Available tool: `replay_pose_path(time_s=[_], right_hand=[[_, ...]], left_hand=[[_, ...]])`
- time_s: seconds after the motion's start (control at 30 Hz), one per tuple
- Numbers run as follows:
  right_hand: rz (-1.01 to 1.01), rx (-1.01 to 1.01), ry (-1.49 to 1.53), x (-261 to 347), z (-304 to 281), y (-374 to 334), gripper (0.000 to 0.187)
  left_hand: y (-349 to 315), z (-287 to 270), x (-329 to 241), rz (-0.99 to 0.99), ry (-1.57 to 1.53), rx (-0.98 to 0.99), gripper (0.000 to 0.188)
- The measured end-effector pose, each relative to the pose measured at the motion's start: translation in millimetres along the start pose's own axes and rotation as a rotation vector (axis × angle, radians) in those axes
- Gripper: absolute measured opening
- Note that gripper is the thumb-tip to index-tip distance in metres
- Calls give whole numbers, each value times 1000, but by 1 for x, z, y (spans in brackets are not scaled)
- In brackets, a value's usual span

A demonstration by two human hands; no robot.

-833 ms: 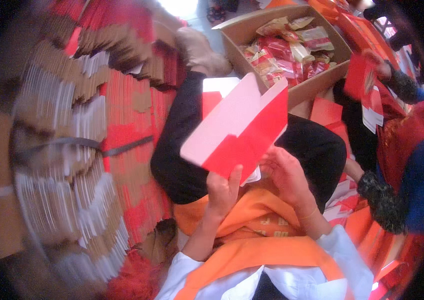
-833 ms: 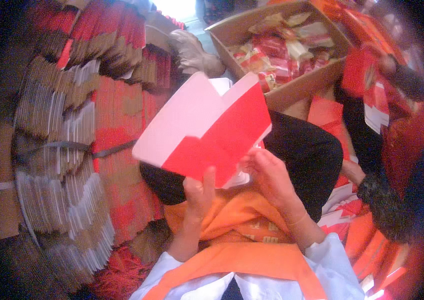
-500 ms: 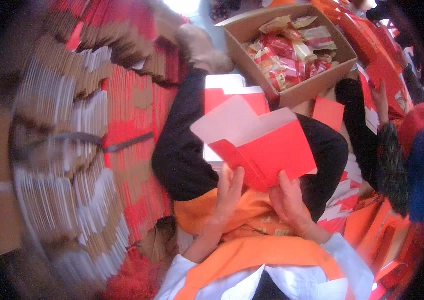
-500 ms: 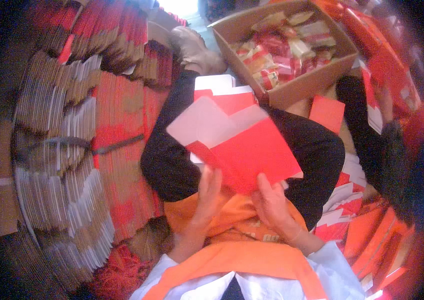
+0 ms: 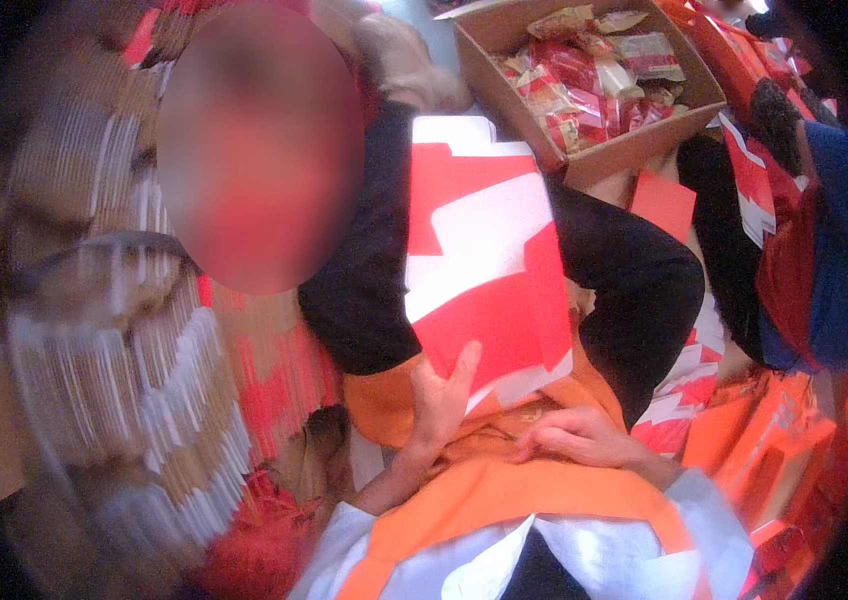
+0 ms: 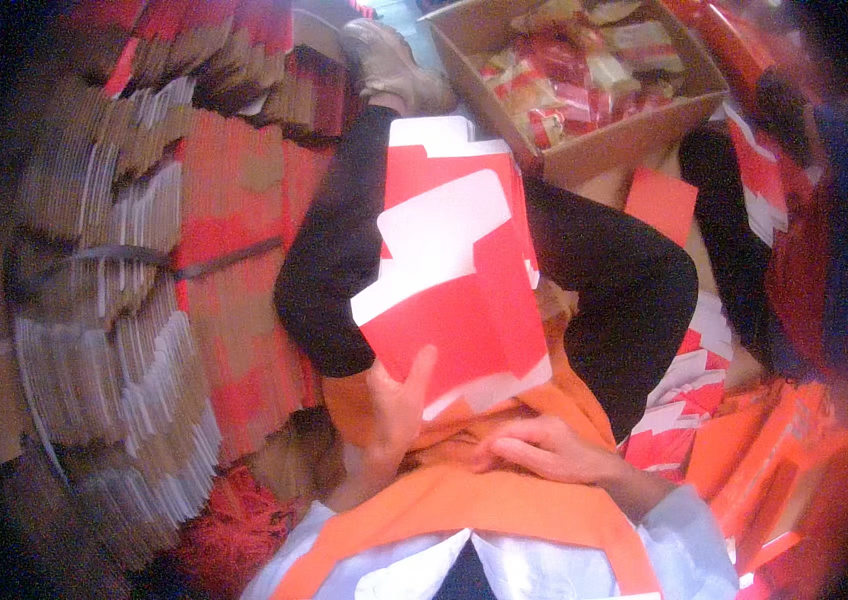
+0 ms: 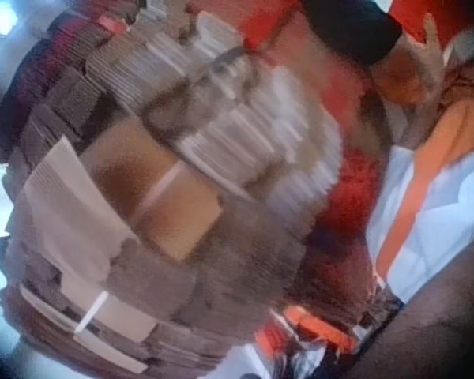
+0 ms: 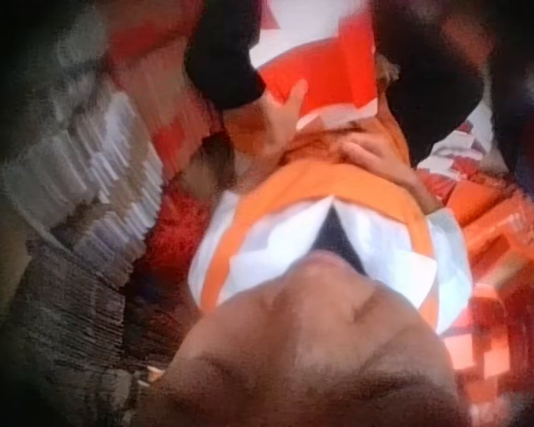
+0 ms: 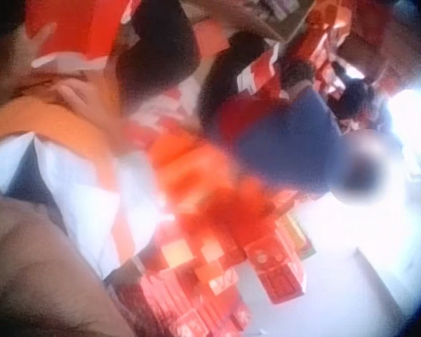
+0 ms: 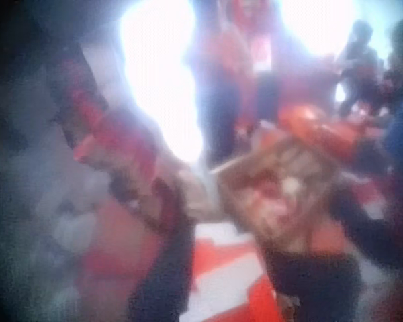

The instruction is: The person sits on the floor and repeatedly picks up small packets from a cardboard box, places them inside red envelopes, and folds the envelopes closed. The person stacks the finished envelopes on their lap while other people work in the background.

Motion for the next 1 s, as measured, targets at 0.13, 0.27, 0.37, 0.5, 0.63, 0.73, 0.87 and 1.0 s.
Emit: replay_pose_path(time_s=[0.13,0.27,0.37,0.5,0.63,0.73,0.87,1.0], right_hand=[[-903,-220,-246,77,-32,-26,26],[-747,-377,-761,84,-37,16,38],[-675,-277,-616,52,-42,27,34],[-489,-307,-370,34,-43,22,32],[-482,-199,-473,34,-44,23,35],[-672,-254,-289,28,-47,24,38],[-1028,-590,290,30,-35,21,41],[-733,-333,-143,21,-47,27,30]], left_hand=[[-26,7,19,54,12,135,44],[-41,12,33,56,34,321,64],[-44,9,37,22,-145,345,66],[-30,8,47,149,-92,390,65],[-18,-4,63,225,137,486,26],[-17,-8,45,239,34,252,18],[-21,3,36,197,-386,26,18],[-19,4,24,422,-225,142,23]])
Point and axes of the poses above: each hand's wrist, its own y-axis towards the middle knuckle, its own z-axis out of the palm, x = y × z, the point moved 6 cm from there along y, towards the middle knuckle, and after that the axes turned 13 degrees about y, right-handed, at the moved point
